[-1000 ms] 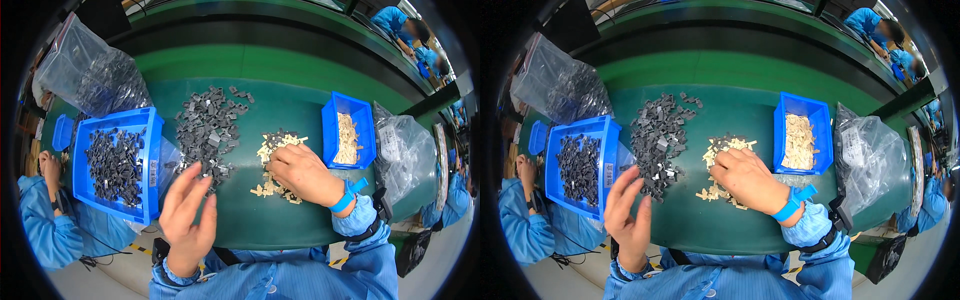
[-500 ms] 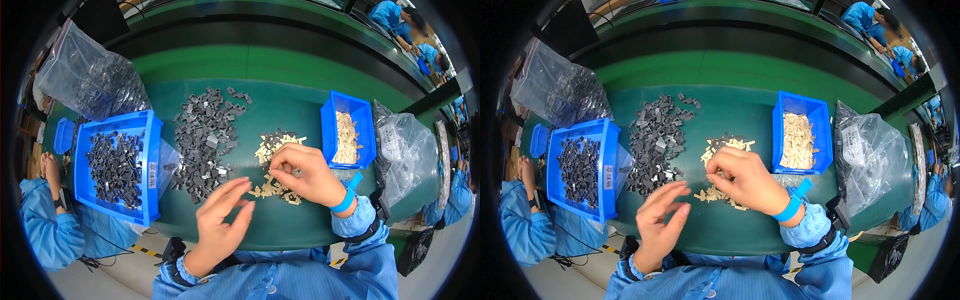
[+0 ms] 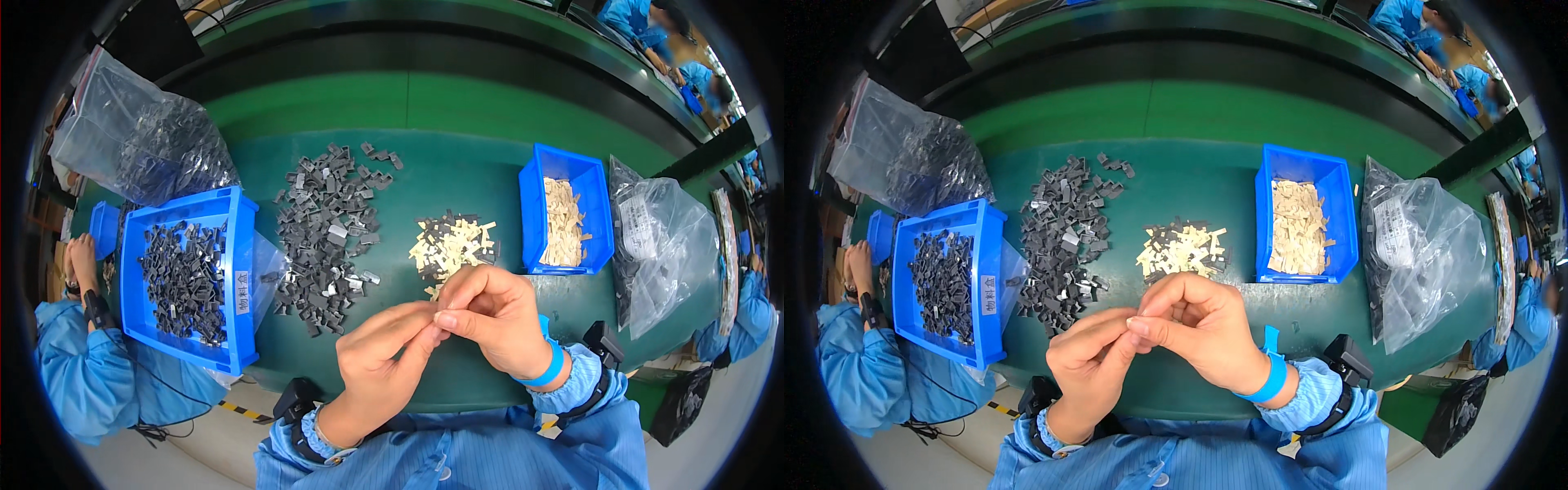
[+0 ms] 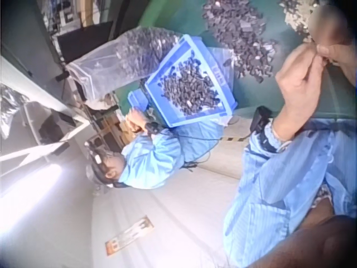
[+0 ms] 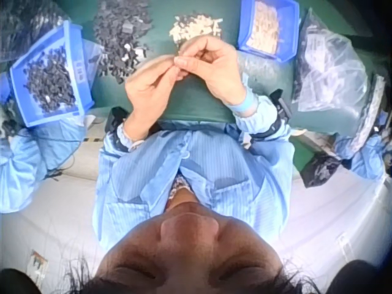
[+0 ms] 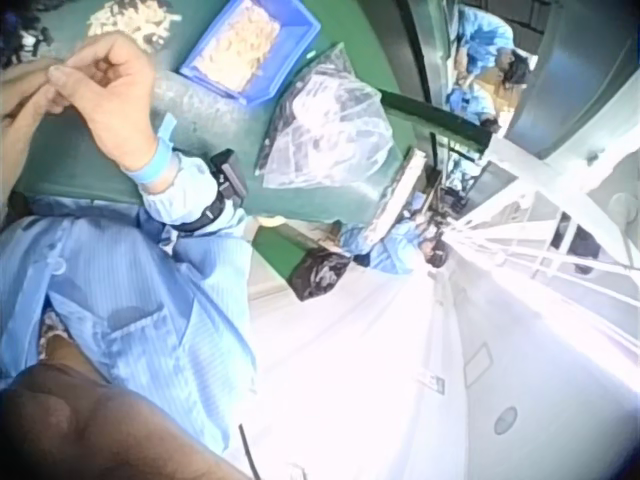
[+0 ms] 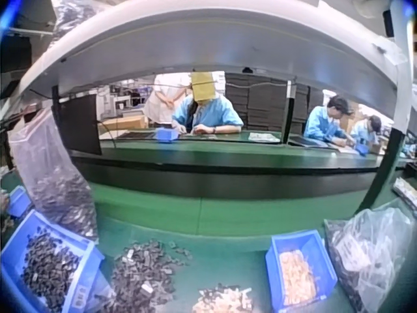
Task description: Sorting and assembling small black and tan plastic components on a workbench.
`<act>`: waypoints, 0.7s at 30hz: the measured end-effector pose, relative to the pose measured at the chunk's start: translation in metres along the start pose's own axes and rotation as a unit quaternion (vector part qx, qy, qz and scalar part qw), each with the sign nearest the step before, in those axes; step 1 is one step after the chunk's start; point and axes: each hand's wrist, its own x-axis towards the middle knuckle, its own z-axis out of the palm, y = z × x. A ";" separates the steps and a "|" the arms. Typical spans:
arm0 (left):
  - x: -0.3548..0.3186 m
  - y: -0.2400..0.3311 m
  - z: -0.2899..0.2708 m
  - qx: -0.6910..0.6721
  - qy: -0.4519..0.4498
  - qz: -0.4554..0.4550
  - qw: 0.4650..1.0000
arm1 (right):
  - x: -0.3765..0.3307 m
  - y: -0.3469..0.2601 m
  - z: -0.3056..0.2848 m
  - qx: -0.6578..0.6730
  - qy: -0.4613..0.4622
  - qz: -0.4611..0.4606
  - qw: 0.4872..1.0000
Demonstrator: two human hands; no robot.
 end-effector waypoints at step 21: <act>-0.007 0.003 -0.004 -0.207 -0.013 -0.119 0.971 | 0.000 -0.016 -0.011 -0.462 -0.092 -0.208 0.857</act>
